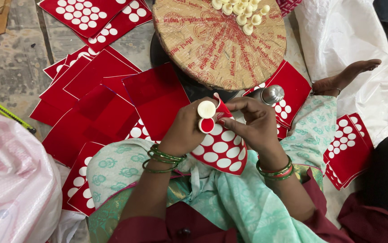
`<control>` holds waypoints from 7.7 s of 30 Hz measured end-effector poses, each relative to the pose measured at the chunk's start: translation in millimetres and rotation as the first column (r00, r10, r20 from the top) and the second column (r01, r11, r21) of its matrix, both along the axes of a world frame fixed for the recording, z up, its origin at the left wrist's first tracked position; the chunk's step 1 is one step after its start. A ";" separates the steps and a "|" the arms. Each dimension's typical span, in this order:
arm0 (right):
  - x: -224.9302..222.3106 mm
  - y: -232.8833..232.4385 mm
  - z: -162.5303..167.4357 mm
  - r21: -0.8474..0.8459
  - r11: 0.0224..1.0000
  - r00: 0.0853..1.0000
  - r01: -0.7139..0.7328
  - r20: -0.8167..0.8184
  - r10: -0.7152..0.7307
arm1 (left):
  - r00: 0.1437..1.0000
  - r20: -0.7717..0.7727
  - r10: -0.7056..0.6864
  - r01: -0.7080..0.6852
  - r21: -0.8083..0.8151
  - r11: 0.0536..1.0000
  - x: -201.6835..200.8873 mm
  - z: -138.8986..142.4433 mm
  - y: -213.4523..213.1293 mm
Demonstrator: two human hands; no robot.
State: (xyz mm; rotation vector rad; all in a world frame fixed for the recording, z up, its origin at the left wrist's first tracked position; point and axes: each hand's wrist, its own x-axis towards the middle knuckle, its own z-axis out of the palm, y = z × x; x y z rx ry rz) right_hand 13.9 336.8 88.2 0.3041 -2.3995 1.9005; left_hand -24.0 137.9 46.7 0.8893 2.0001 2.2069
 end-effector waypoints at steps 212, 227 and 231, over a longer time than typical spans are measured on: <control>72.6 49.7 16.4 -0.296 0.929 0.975 0.220 0.068 -0.210 | 0.886 -0.118 0.448 -0.462 -0.171 0.870 55.3 50.0 7.4; 75.8 39.9 1.9 0.287 0.950 0.911 0.126 -0.412 0.004 | 0.778 0.629 0.008 -0.109 0.123 0.986 63.0 35.4 -26.9; 71.2 40.3 -4.6 -0.252 0.967 0.997 0.041 -0.050 -0.055 | 0.876 0.482 0.035 -0.059 0.033 0.998 70.4 38.5 -16.5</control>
